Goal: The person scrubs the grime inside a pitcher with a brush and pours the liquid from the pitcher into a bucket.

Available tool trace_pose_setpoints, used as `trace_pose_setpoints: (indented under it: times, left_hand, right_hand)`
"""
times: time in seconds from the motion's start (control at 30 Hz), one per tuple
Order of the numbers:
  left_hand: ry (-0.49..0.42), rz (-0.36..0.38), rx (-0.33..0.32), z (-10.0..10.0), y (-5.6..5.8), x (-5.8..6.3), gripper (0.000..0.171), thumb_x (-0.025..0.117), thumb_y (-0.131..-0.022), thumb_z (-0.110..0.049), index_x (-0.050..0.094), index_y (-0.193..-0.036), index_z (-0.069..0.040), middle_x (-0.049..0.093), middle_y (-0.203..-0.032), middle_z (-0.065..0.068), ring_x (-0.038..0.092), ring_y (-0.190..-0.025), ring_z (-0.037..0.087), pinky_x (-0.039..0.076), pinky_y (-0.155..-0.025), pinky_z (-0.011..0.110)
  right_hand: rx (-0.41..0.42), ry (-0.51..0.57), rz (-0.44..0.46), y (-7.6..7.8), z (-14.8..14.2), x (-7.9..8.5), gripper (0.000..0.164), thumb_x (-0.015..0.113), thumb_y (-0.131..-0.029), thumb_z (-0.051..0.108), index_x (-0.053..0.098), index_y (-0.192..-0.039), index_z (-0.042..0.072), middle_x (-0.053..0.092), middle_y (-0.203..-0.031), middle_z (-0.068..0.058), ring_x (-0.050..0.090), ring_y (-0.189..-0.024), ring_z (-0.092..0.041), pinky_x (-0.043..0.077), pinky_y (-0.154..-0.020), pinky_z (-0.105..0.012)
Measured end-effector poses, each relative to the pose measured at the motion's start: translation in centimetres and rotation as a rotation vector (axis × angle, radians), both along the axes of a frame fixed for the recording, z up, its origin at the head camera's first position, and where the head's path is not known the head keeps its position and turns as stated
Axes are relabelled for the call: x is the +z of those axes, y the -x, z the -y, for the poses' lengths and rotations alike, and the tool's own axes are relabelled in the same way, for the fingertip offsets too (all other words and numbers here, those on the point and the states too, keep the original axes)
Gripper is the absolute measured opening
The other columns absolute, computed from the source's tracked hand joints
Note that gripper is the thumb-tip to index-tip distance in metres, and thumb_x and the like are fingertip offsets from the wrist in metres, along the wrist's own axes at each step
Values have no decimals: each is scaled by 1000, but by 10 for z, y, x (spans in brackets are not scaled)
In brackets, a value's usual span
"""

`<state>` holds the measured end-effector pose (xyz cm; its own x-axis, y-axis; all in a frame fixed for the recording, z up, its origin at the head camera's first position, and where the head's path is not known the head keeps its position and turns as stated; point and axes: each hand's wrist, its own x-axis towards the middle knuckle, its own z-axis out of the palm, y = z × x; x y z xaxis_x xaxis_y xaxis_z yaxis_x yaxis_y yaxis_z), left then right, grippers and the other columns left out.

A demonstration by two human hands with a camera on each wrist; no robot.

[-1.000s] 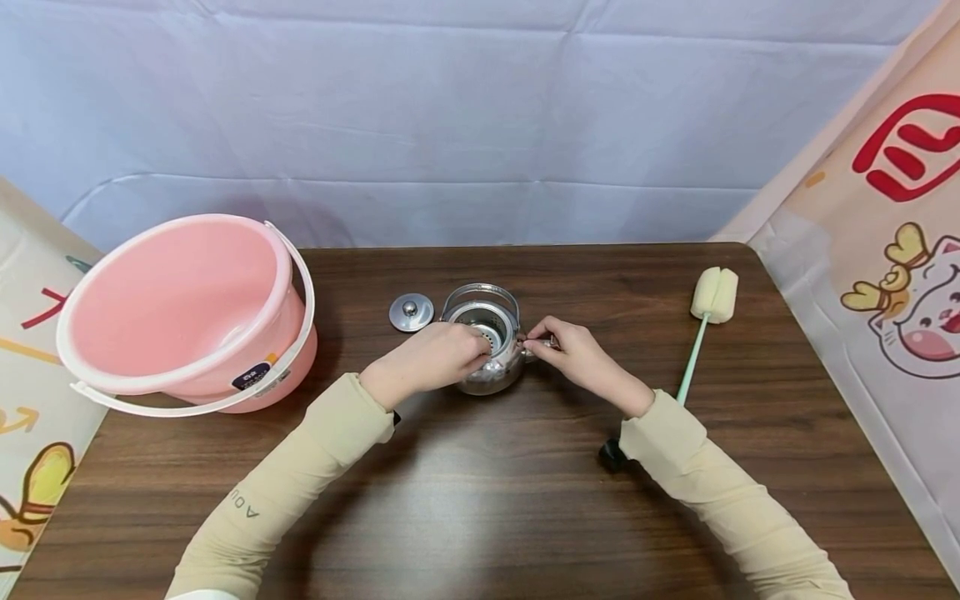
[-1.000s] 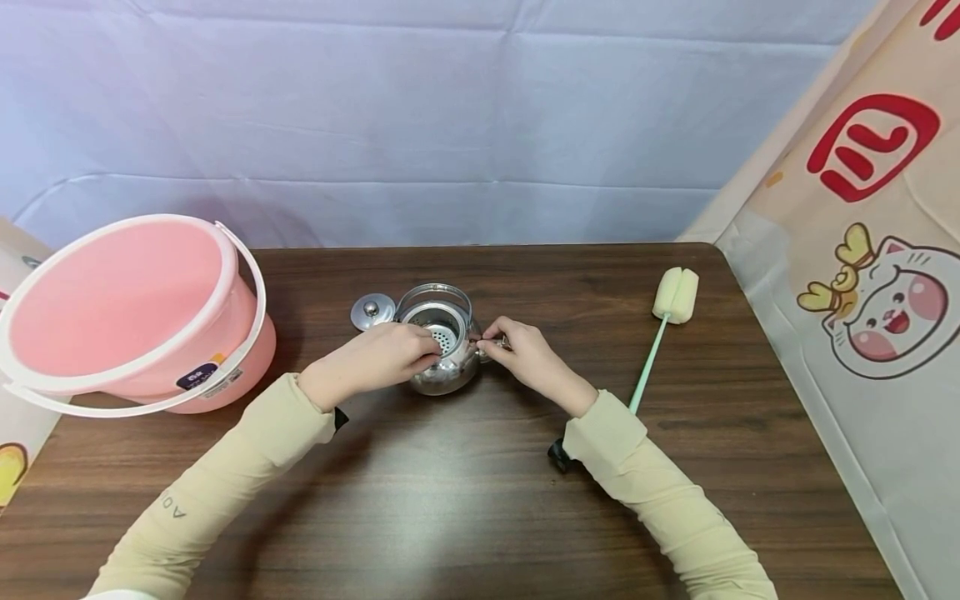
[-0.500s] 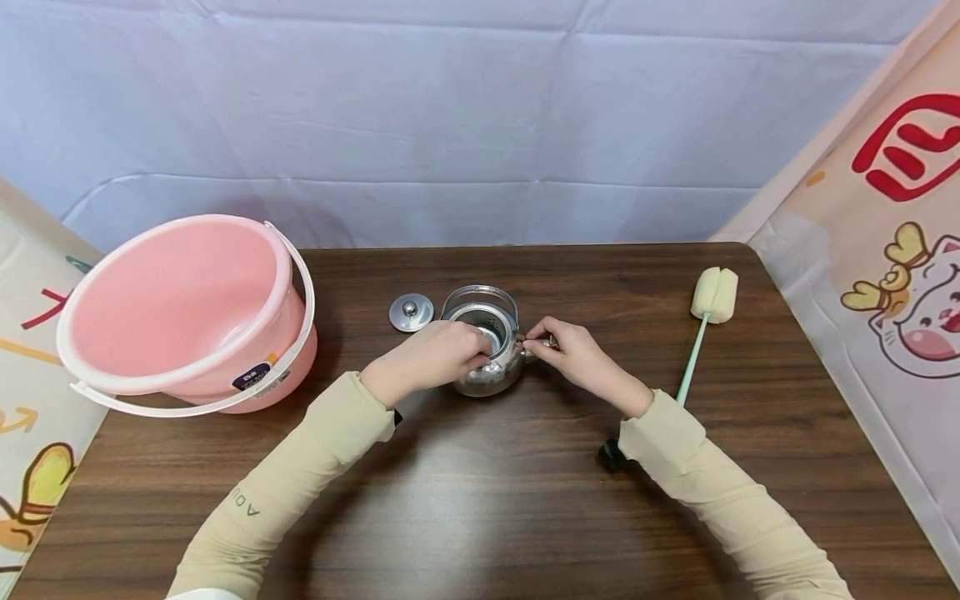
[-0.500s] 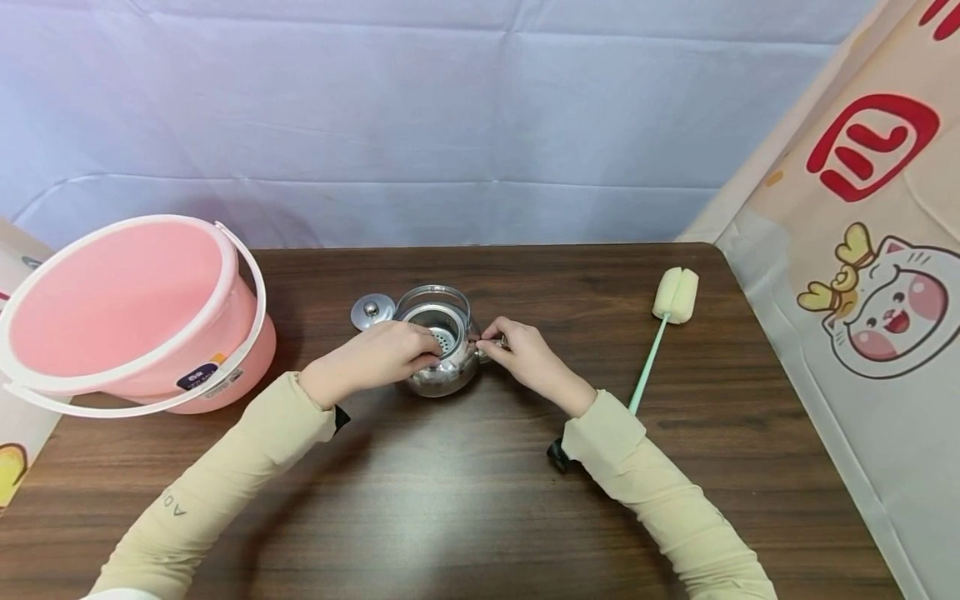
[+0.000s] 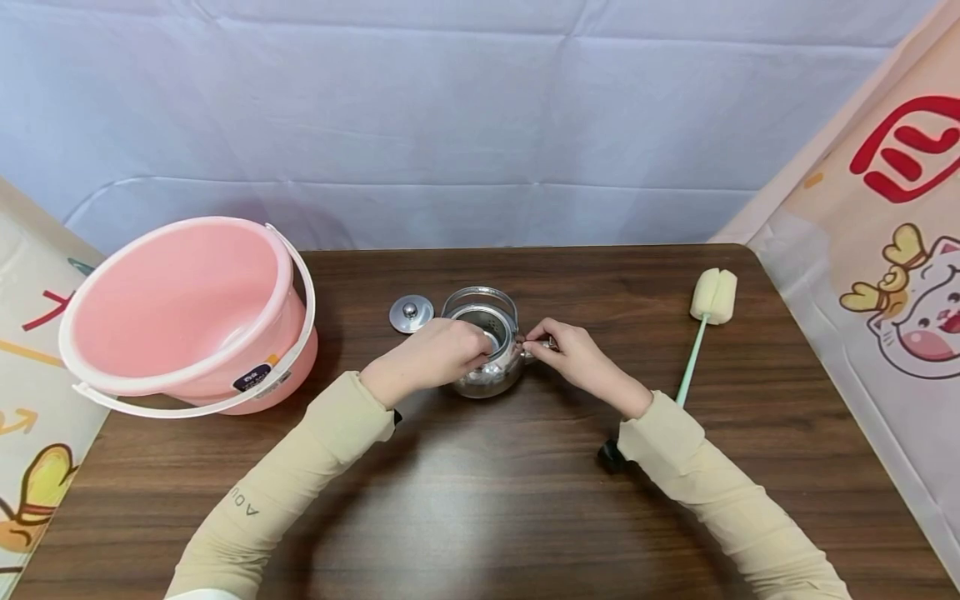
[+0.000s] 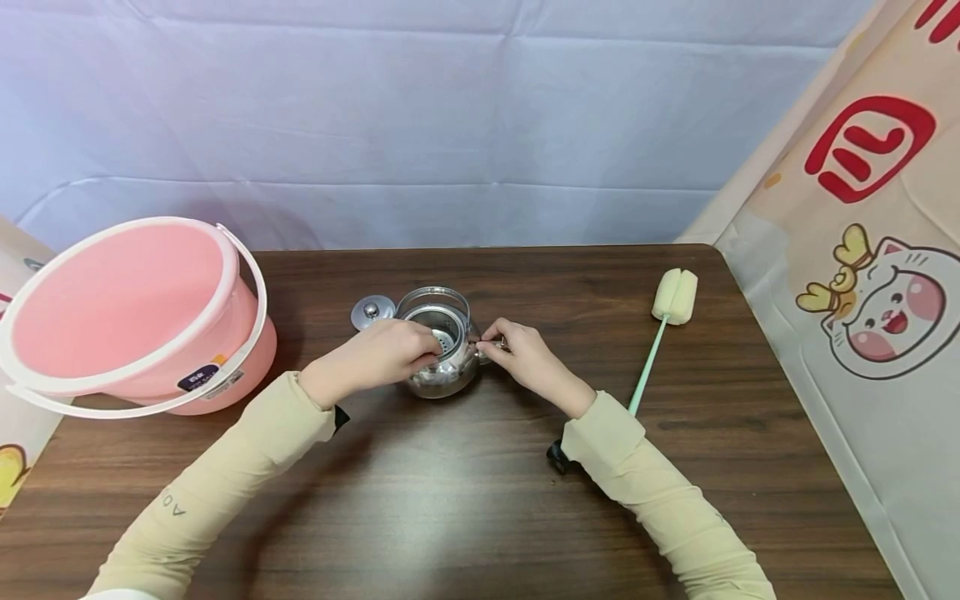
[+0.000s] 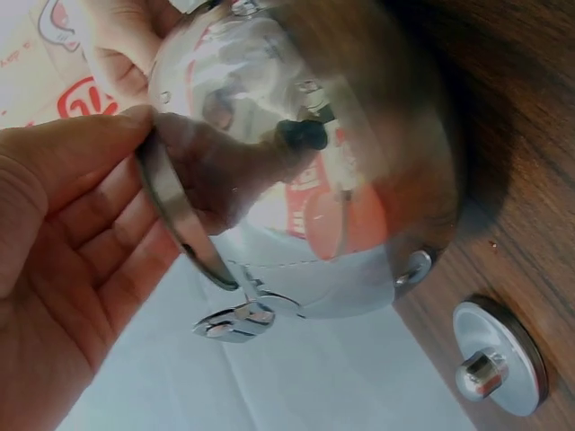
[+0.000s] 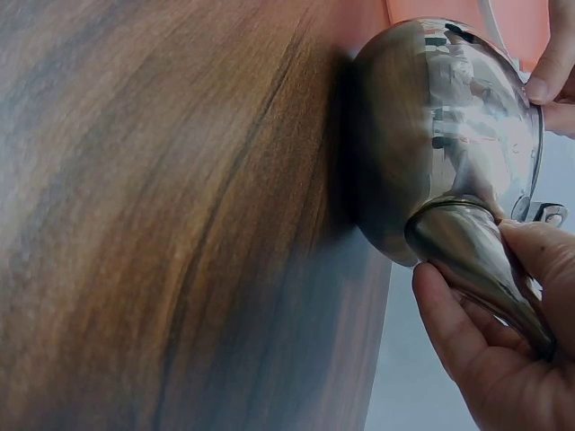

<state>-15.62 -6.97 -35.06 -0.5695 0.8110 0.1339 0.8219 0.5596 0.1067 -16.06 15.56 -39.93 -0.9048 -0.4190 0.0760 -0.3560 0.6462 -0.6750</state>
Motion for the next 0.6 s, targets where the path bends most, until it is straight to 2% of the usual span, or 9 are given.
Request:
trace_pose_setpoints:
  times: [0.33, 0.6]
  left_hand:
    - [-64, -199, -68, 2, 0, -5, 18, 58, -82, -9, 54, -64, -13, 50, -59, -3, 49, -51, 12, 43, -45, 29]
    - [-97, -239, -84, 3, 0, -1, 20, 58, -82, -9, 53, -62, -13, 48, -58, -3, 46, -49, 11, 40, -43, 28]
  right_hand:
    - [1, -3, 5, 0, 0, 0, 17, 58, -90, 21, 62, -95, 6, 64, -88, -4, 50, -69, -12, 43, -63, -28]
    - [5, -1, -8, 1, 0, -1, 16, 58, -90, 20, 62, -95, 6, 64, -88, -5, 51, -70, -12, 44, -64, -28]
